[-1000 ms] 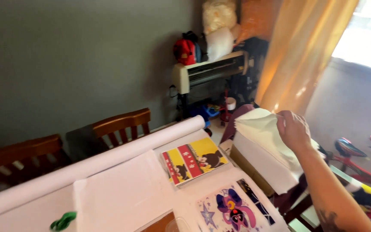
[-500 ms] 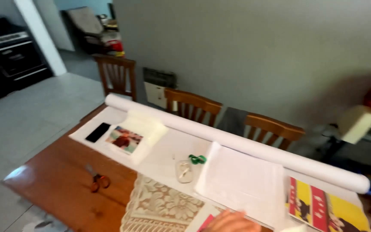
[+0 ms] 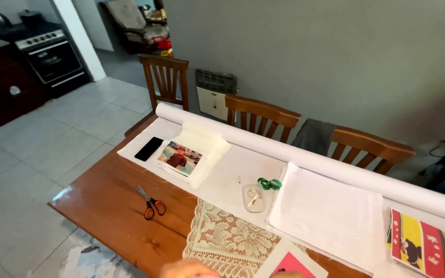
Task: Aligning printed images on fabric squares and securing them with tape.
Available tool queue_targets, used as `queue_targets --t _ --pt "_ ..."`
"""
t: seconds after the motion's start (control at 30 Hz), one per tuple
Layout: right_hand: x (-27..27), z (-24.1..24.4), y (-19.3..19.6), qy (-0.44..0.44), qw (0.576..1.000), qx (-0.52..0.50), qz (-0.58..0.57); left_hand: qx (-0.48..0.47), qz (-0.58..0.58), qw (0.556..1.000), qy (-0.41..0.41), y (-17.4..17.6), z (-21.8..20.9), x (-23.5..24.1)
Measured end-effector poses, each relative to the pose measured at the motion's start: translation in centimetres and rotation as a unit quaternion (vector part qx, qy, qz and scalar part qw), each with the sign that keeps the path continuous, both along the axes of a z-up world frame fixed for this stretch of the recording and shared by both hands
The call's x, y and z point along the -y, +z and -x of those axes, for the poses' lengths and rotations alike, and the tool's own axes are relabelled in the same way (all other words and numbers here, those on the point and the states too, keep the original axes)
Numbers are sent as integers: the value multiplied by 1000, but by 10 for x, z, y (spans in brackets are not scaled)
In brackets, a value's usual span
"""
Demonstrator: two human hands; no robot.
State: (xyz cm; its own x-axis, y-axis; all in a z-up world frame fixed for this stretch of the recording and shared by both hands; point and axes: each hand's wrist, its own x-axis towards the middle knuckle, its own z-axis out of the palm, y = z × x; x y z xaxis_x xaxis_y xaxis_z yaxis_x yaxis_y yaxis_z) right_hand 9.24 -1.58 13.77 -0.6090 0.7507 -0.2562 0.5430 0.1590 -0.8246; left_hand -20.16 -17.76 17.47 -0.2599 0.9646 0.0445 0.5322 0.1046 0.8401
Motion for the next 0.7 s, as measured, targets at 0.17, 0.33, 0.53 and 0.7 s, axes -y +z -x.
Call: queue_targets --t 0.17,0.33,0.53,0.7 --pt "-27 67 24 38 998 27 29 -6 12 1000 18 -17 94 -52" --pt "-61 141 47 -183 979 -30 -86 23 46 999 19 3 157 -133" --pt "-55 157 5 -177 906 -98 -372 37 -148 988 -39 -9 204 -140" --pt "19 191 -70 -180 893 -83 -404 -16 -211 972 -106 -142 239 -110"
